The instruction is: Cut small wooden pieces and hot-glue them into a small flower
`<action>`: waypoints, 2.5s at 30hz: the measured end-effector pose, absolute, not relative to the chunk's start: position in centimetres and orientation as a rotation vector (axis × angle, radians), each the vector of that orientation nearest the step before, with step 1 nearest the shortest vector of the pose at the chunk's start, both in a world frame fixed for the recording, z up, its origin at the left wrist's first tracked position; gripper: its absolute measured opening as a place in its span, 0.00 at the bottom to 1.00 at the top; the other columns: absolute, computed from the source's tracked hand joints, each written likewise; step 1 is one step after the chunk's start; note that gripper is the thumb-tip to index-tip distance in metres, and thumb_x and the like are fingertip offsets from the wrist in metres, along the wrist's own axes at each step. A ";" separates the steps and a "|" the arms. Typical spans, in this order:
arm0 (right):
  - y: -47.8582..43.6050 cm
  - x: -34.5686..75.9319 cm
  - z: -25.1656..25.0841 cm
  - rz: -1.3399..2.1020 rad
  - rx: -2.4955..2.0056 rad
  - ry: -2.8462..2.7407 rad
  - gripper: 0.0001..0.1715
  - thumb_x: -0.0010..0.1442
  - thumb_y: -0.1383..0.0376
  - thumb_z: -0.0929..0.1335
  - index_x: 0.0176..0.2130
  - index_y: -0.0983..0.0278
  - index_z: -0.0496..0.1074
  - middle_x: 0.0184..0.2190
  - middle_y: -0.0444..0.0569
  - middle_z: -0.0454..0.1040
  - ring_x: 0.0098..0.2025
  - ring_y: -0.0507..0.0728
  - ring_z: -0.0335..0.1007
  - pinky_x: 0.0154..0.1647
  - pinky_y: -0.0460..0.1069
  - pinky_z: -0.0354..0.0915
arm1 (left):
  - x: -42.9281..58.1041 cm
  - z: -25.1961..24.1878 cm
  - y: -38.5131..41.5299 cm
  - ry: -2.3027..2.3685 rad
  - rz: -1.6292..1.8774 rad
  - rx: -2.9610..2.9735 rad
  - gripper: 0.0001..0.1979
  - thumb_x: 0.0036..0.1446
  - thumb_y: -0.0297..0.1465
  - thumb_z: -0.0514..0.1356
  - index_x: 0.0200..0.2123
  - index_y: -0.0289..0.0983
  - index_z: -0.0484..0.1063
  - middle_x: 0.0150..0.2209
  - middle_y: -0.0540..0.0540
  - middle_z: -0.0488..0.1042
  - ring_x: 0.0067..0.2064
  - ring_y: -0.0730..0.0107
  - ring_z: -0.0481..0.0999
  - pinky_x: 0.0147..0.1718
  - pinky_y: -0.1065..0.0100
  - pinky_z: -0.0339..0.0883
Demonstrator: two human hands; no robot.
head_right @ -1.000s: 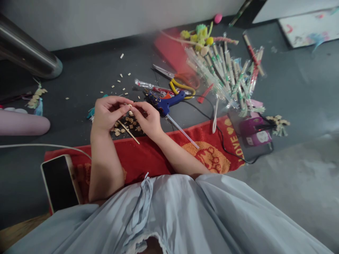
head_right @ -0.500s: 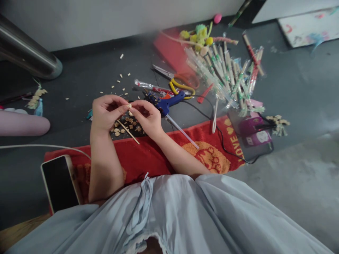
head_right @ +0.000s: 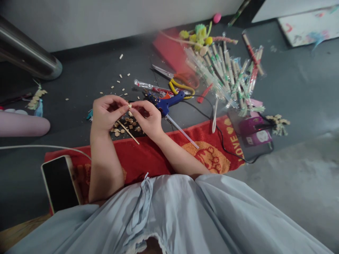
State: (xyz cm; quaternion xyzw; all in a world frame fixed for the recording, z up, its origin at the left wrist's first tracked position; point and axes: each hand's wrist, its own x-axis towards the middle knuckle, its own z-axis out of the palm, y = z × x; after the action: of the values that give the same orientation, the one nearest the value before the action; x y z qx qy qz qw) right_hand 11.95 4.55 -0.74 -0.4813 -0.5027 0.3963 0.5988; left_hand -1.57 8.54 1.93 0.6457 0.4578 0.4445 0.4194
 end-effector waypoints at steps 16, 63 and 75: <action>4.6 12.2 -0.8 0.794 -1.117 -1.267 0.16 0.58 0.52 0.68 0.34 0.62 0.73 0.32 0.47 0.75 0.33 0.51 0.70 0.31 0.48 0.68 | -2.1 1.6 8.4 1.151 1.052 1.584 0.07 0.46 0.38 0.68 0.24 0.41 0.78 0.18 0.51 0.72 0.17 0.80 0.64 0.15 0.73 0.56; 4.2 12.2 -0.3 1.058 -1.257 -1.496 0.10 0.53 0.71 0.57 0.26 0.62 0.62 0.24 0.43 0.67 0.29 0.51 0.64 0.36 0.47 0.62 | -1.2 1.3 9.2 1.277 1.167 1.403 0.03 0.49 0.30 0.63 0.29 0.37 0.74 0.19 0.54 0.69 0.19 0.81 0.66 0.19 0.77 0.60; 3.3 14.1 5.9 0.653 -1.563 -2.356 0.15 0.60 0.70 0.57 0.34 0.66 0.70 0.34 0.52 0.73 0.36 0.55 0.66 0.36 0.48 0.56 | -1.1 1.1 9.7 1.355 1.159 1.337 0.02 0.51 0.28 0.60 0.28 0.38 0.69 0.16 0.56 0.64 0.18 0.81 0.64 0.18 0.77 0.59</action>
State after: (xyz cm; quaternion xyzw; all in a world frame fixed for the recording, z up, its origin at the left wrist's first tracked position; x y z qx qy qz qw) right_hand 14.07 3.31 5.93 -0.5349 -0.8061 0.2233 0.1194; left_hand -1.11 9.72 1.09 0.5386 0.5457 0.4667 0.4408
